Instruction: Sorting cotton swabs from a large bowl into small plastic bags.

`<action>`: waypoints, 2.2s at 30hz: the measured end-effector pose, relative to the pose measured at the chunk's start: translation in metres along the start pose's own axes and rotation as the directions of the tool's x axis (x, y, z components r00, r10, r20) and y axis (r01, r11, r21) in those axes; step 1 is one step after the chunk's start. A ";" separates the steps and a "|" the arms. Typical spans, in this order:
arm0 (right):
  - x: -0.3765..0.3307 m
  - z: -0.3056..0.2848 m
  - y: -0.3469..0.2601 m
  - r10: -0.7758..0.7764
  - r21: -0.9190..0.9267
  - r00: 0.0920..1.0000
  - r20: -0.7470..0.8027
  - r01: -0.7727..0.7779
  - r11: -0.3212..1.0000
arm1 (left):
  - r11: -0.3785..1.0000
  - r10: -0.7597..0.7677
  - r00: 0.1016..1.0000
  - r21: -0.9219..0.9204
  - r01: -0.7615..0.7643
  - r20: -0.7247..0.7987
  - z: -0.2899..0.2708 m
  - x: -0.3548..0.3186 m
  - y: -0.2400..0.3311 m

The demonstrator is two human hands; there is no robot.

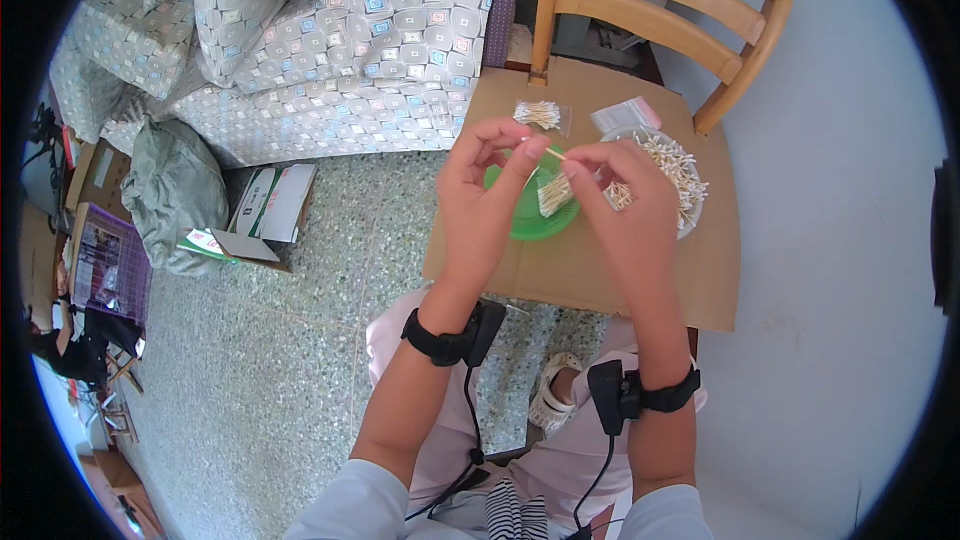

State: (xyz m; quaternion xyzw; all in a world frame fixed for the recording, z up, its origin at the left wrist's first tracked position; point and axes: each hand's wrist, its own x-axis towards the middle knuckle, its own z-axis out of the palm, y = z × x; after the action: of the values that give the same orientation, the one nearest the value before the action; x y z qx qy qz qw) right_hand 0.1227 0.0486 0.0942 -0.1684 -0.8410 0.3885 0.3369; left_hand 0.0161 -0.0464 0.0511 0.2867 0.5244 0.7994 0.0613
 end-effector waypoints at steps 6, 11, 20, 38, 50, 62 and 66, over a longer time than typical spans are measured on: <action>0.005 -0.003 0.009 0.020 0.149 0.986 -0.166 0.005 0.989 | 1.000 0.002 0.997 0.008 -0.003 0.081 0.001 -0.003 -0.002; 0.011 -0.021 0.016 0.048 0.136 0.998 0.030 -0.052 0.989 | 0.994 -0.020 0.995 0.113 0.009 0.100 -0.002 0.000 -0.005; 0.005 -0.019 0.011 0.108 0.256 0.988 0.107 -0.132 0.958 | 0.942 0.090 0.971 0.297 -0.155 0.220 0.004 -0.004 0.001; 0.003 -0.024 0.004 0.013 0.244 1.000 -0.004 -0.012 0.970 | 0.892 0.136 0.951 0.384 -0.239 0.277 0.015 -0.008 0.008; 0.006 -0.033 0.016 0.120 0.337 0.992 0.029 -0.123 0.934 | 0.970 0.088 0.979 0.209 -0.127 0.183 0.008 -0.007 0.001; 0.000 -0.027 0.039 0.036 0.203 0.895 0.446 -0.140 0.969 | 0.982 -0.008 0.964 0.183 -0.042 0.266 0.010 -0.008 0.005; 0.010 -0.041 0.053 0.171 0.153 0.883 0.437 -0.261 0.953 | 0.964 -0.031 0.989 0.264 -0.008 0.142 0.010 -0.007 -0.001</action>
State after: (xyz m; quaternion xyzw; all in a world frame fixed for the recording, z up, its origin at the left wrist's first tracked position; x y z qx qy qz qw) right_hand 0.1456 0.1104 0.0772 -0.1382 -0.8241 0.5364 0.1188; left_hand 0.0266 -0.0406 0.0507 0.3466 0.6220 0.6991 0.0650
